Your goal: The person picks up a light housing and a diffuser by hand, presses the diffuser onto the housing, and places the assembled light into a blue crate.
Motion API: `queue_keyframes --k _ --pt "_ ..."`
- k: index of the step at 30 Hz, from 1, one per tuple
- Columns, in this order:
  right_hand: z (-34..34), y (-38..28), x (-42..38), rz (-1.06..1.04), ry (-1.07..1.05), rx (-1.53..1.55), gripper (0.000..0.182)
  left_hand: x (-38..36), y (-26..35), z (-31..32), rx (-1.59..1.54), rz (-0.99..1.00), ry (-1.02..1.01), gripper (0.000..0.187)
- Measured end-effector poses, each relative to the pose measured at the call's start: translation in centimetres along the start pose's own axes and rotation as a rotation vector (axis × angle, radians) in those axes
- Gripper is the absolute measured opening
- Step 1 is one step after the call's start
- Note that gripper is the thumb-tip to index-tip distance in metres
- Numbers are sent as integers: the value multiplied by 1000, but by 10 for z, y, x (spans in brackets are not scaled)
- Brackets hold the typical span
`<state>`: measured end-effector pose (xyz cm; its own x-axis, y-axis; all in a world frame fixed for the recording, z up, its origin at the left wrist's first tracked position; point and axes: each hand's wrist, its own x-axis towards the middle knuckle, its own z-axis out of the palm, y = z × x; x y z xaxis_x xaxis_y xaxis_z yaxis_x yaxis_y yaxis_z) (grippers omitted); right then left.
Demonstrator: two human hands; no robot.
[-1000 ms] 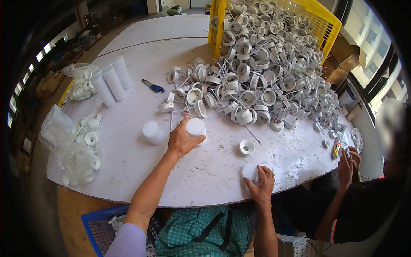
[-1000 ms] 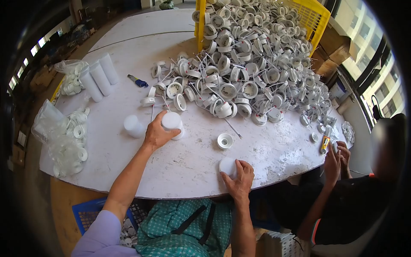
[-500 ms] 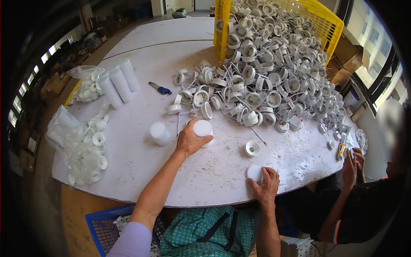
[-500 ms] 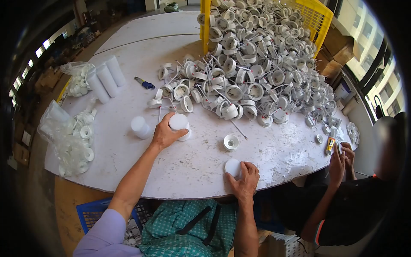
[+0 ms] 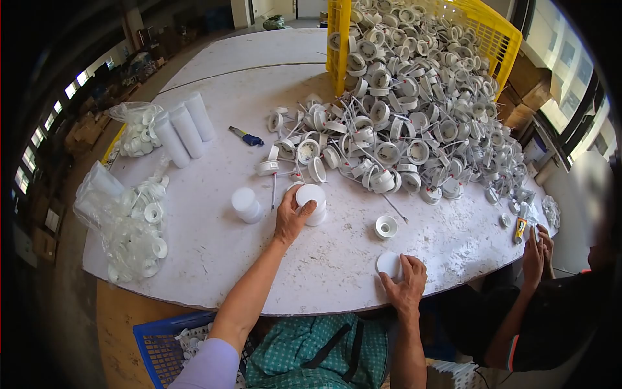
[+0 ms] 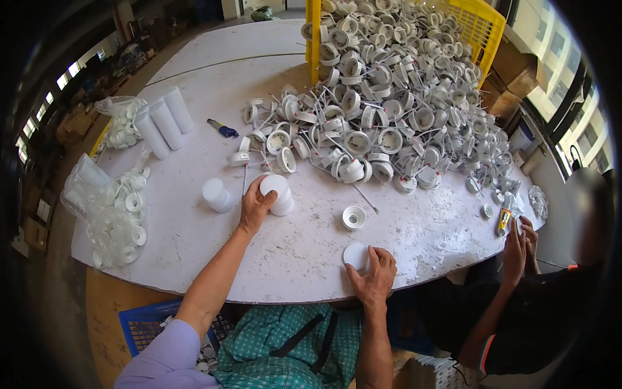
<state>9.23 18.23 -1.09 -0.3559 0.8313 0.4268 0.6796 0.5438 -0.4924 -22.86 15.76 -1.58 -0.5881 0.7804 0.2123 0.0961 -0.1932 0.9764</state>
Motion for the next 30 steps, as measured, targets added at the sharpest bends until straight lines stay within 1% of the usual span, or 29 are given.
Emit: queue_keyframes --k 1,2,4,5,7,8,10,11,13,16,19,26,29,30 --pt "1 0 -1 3 15 3 59 -1 -4 0 -14 78 -6 79" --pt "1 1 -1 7 16 4 59 -1 -2 -1 -12 77 -10 79" --pt "2 3 -2 -21 50 23 60 -1 2 -4 216 116 -46 90" --pt "1 3 -2 -19 49 24 60 0 7 -4 218 115 -48 90" --pt "1 3 -1 -29 53 32 59 2 17 -4 474 96 -44 90" --pt "0 3 -1 -28 54 33 59 3 23 -4 475 97 -45 90" --pt "-1 3 -1 -29 63 73 58 6 35 -3 584 88 -83 86" --pt "0 4 -2 -24 66 73 58 7 38 -2 585 88 -89 86" --pt "2 6 -3 -32 100 117 57 9 45 -1 577 36 -117 79" --pt "1 6 -3 -35 122 127 56 10 52 1 608 11 -124 74" --pt "-1 6 -4 -33 114 145 54 9 53 0 566 18 -124 70" --pt "0 8 -4 -23 113 160 56 9 48 -3 528 4 -144 75" --pt "-2 6 -3 -24 82 119 58 4 53 -2 546 -16 -163 81" --pt "-4 1 -1 -12 40 60 60 1 48 -5 498 14 -119 81"
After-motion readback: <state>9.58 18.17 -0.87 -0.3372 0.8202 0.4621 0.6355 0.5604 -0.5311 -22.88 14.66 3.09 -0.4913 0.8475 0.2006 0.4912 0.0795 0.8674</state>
